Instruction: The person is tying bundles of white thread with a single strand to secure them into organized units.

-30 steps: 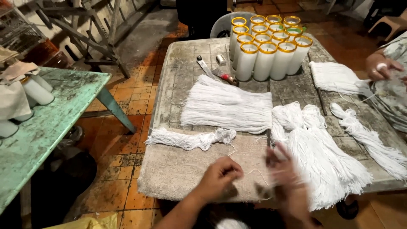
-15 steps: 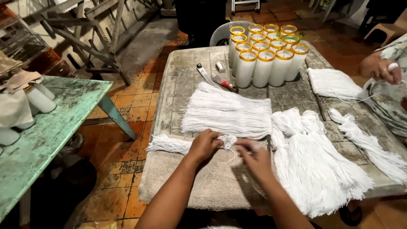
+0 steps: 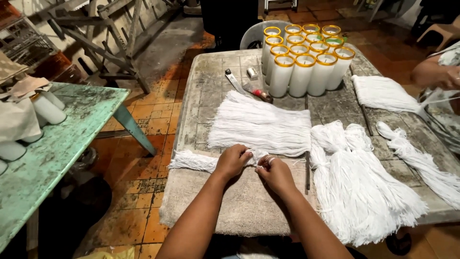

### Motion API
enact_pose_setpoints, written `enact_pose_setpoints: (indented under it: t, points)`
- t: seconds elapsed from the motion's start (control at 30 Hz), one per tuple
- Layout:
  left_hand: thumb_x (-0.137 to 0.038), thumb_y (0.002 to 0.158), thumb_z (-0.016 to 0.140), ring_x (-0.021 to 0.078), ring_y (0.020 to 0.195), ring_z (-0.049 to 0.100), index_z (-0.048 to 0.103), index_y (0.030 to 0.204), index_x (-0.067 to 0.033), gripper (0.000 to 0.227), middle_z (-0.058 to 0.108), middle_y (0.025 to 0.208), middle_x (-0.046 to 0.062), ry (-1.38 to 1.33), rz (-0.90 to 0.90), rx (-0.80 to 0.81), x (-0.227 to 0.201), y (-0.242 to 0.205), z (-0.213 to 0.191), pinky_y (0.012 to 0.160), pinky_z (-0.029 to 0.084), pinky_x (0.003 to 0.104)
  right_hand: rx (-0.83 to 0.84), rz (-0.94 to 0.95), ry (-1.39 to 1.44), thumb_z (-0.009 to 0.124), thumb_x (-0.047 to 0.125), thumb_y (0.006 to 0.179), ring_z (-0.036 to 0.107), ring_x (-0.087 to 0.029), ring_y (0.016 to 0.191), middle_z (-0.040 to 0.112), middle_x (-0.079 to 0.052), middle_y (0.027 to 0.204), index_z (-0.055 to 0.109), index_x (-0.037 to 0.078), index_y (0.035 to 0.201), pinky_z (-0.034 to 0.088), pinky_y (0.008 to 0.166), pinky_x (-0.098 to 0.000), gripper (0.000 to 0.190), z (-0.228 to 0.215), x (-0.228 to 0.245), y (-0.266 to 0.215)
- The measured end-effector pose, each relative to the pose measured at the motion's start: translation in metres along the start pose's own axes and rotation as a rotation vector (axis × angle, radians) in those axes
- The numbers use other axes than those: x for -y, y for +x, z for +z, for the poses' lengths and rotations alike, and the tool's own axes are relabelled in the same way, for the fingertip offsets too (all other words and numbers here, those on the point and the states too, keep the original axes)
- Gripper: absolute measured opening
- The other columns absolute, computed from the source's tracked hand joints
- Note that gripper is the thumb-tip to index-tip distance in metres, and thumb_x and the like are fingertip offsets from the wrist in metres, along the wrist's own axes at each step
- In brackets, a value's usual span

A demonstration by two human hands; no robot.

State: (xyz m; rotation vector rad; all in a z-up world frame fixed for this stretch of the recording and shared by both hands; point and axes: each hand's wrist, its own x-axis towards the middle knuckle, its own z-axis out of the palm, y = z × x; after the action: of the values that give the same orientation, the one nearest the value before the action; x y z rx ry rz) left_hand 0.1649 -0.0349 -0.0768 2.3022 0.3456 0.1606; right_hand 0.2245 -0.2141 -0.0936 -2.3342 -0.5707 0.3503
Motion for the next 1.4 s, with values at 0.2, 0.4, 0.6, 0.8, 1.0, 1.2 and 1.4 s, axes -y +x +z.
enact_pose_setpoints:
  t: [0.2, 0.4, 0.6, 0.8, 1.0, 1.2, 1.4]
  points:
    - [-0.042, 0.099, 0.059, 0.034, 0.108, 0.069, 0.074, 0.109, -0.0178, 0.03, 0.072, 0.101, 0.009, -0.05, -0.052, 0.016, 0.004, 0.003, -0.002, 0.092, 0.054, 0.046, -0.014, -0.028, -0.085, 0.069, 0.031, 0.094, 0.073, -0.036, 0.104, 0.076, -0.013, 0.1, 0.076, 0.02, 0.107, 0.058, 0.091, -0.0468, 0.019, -0.005, 0.011, -0.007]
    - [-0.038, 0.099, 0.059, 0.0366, 0.11, 0.068, 0.075, 0.11, -0.0173, 0.028, 0.073, 0.104, 0.013, -0.111, -0.059, -0.016, 0.0, -0.001, -0.003, 0.094, 0.053, 0.048, -0.061, -0.08, 0.086, 0.06, 0.033, 0.101, 0.071, -0.04, 0.105, 0.072, -0.019, 0.102, 0.072, 0.013, 0.109, 0.057, 0.092, -0.0511, 0.025, -0.009, 0.0, -0.005]
    - [-0.039, 0.099, 0.059, 0.0369, 0.111, 0.068, 0.075, 0.11, -0.0165, 0.029, 0.073, 0.104, 0.014, -0.137, -0.063, -0.027, 0.002, -0.003, -0.004, 0.095, 0.053, 0.048, -0.085, 0.099, 0.606, 0.043, 0.008, 0.105, 0.066, -0.024, 0.044, 0.06, -0.015, 0.061, 0.053, -0.006, 0.12, 0.059, 0.042, -0.0356, 0.023, -0.024, 0.013, -0.016]
    - [-0.039, 0.099, 0.059, 0.0369, 0.11, 0.068, 0.075, 0.108, -0.0169, 0.028, 0.074, 0.103, 0.013, -0.155, -0.062, -0.034, 0.008, 0.001, -0.002, 0.094, 0.053, 0.048, -0.055, 0.091, 0.493, 0.057, 0.009, 0.099, 0.068, -0.023, 0.043, 0.065, -0.014, 0.064, 0.063, -0.006, 0.116, 0.059, 0.04, -0.0352, 0.024, -0.024, 0.011, -0.011]
    - [-0.037, 0.098, 0.062, 0.0373, 0.11, 0.068, 0.076, 0.106, -0.0163, 0.027, 0.074, 0.102, 0.014, -0.172, -0.044, -0.049, 0.009, 0.0, 0.0, 0.094, 0.053, 0.049, -0.034, 0.101, 0.224, 0.068, 0.026, 0.094, 0.072, -0.022, 0.049, 0.071, -0.009, 0.062, 0.076, 0.011, 0.102, 0.059, 0.05, -0.0352, 0.019, -0.006, -0.015, 0.012]
    - [-0.031, 0.097, 0.062, 0.0403, 0.108, 0.068, 0.075, 0.109, -0.0122, 0.025, 0.073, 0.103, 0.017, -0.056, 0.015, -0.087, 0.003, -0.002, 0.003, 0.094, 0.054, 0.051, -0.016, 0.176, 1.039, 0.059, 0.016, 0.101, 0.055, -0.014, 0.065, 0.052, -0.006, 0.075, 0.061, 0.005, 0.114, 0.042, 0.049, -0.0181, 0.017, -0.038, 0.005, -0.028]
    - [-0.03, 0.096, 0.064, 0.0286, 0.089, 0.064, 0.073, 0.096, -0.0092, 0.023, 0.069, 0.094, 0.008, -0.025, 0.064, -0.14, 0.011, 0.002, 0.01, 0.076, 0.046, 0.042, -0.031, 0.175, 1.199, 0.074, 0.012, 0.089, 0.063, -0.023, 0.081, 0.069, -0.014, 0.097, 0.062, 0.004, 0.102, 0.052, 0.063, -0.0329, 0.02, -0.111, -0.033, -0.054]
